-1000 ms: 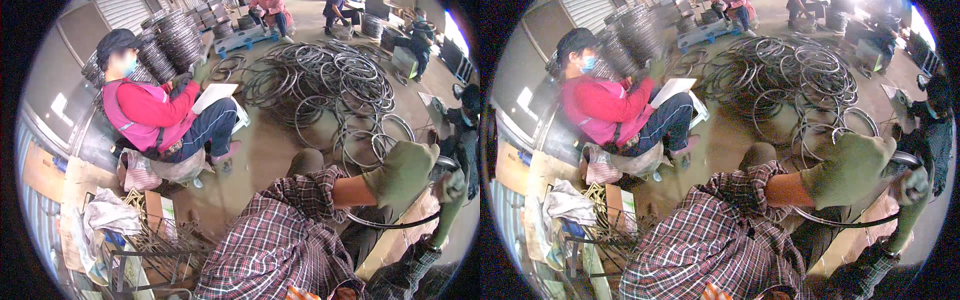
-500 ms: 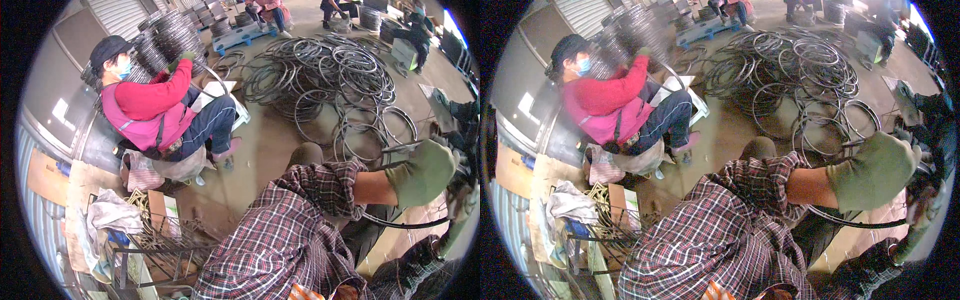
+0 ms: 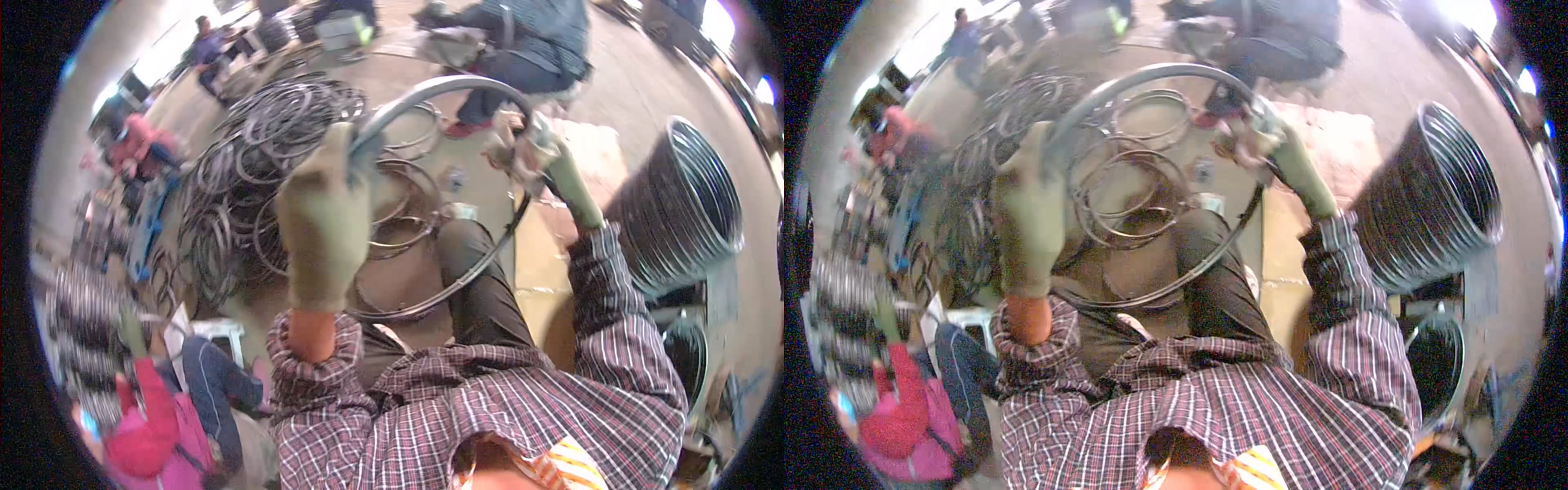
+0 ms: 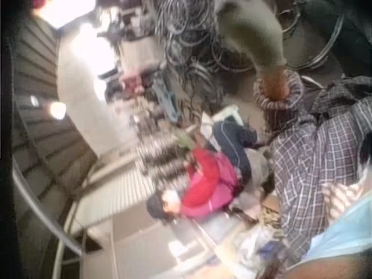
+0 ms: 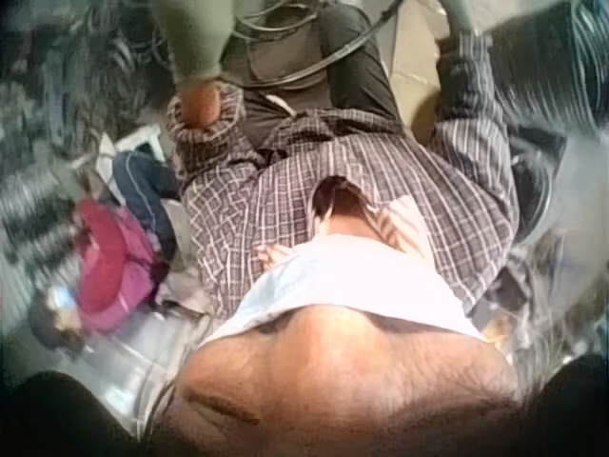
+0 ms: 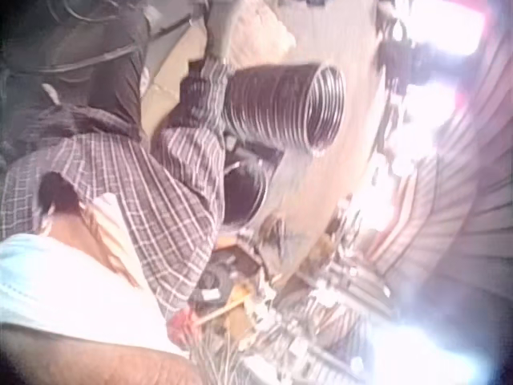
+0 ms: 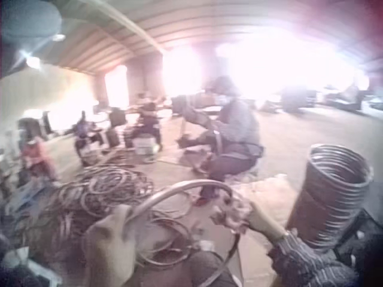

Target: Cleaning and wiping metal rings using a cloth in a fabrication workshop.

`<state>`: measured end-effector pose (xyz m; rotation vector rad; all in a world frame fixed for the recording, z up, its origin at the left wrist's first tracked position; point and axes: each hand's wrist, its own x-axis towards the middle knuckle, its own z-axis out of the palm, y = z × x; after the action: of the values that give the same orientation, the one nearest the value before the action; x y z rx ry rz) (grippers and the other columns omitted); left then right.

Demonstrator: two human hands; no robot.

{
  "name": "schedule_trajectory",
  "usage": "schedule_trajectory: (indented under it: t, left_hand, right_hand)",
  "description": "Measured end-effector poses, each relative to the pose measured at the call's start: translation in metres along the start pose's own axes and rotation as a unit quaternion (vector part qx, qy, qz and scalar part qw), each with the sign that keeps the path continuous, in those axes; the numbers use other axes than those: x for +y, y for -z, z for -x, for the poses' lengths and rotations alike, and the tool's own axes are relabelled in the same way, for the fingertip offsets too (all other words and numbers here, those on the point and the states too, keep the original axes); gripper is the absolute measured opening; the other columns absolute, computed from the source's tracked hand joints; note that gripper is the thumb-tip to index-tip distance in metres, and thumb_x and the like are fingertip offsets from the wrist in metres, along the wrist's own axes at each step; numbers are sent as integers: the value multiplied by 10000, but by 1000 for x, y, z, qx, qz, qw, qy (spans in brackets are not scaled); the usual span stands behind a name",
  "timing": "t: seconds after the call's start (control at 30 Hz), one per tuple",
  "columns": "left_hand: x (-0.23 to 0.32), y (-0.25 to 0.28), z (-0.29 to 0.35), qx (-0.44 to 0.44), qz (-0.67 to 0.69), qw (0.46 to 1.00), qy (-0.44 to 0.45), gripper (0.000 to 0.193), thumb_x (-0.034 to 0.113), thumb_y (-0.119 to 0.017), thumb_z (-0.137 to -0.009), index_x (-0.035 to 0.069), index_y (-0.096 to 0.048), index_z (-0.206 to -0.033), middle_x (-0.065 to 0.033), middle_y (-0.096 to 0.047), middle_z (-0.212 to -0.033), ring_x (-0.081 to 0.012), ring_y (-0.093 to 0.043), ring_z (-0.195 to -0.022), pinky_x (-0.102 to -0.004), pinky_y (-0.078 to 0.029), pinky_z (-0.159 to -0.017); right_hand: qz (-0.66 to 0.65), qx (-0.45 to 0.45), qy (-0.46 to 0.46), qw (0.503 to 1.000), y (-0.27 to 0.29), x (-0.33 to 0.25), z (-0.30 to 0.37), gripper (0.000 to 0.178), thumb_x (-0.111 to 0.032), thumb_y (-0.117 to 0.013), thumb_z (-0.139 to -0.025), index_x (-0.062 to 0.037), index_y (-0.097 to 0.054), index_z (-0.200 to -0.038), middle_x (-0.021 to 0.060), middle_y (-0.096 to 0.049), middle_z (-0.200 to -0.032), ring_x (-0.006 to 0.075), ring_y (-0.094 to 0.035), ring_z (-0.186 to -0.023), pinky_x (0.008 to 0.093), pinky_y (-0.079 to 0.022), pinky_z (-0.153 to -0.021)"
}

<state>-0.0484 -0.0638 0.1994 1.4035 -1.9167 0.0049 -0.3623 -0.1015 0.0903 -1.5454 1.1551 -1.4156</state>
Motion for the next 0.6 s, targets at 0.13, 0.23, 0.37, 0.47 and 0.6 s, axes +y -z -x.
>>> schedule_trajectory:
  t: [0.13,0.23,0.37,0.47,0.6]
  left_hand:
    - [17,-2,1,65,19,991,-112,182,244,-567,-918,63,-572,-935,-220,-574,-736,-432,-574,-701,-465,-438,-562]
    - [18,1,2,59,15,991,-121,151,198,-568,-911,49,-565,-938,-228,-577,-769,-444,-572,-743,-465,-441,-585]
    - [6,-6,1,82,-40,988,-122,124,89,-564,-878,25,-567,-984,-244,-586,-825,-437,-586,-798,-462,-447,-627]
    - [1,-5,6,75,-61,990,-106,161,59,-570,-860,25,-576,-1017,-248,-593,-848,-430,-598,-810,-460,-453,-647]
    - [0,-5,9,70,2,987,-143,178,86,-583,-869,22,-587,-1035,-249,-595,-847,-430,-601,-808,-454,-463,-650]
  right_hand:
    - [397,64,292,868,-3,-59,-34,548,-243,-772,-710,9,-578,-1157,167,-668,-929,259,-659,-821,353,-519,-743]
    - [265,-10,185,946,13,-29,-33,344,-143,-706,-789,-5,-575,-1075,115,-623,-947,129,-584,-834,285,-488,-729]
    - [-113,59,-28,991,23,138,32,362,-328,-601,-916,-8,-543,-1075,52,-571,-1052,117,-554,-843,259,-472,-668]
    - [-139,29,-174,975,-23,111,73,343,-348,-549,-946,-37,-529,-1091,53,-578,-1022,133,-569,-849,262,-493,-707]
    - [-20,164,72,984,-2,65,28,174,-165,-580,-889,-15,-598,-977,32,-610,-810,111,-579,-677,255,-467,-586]
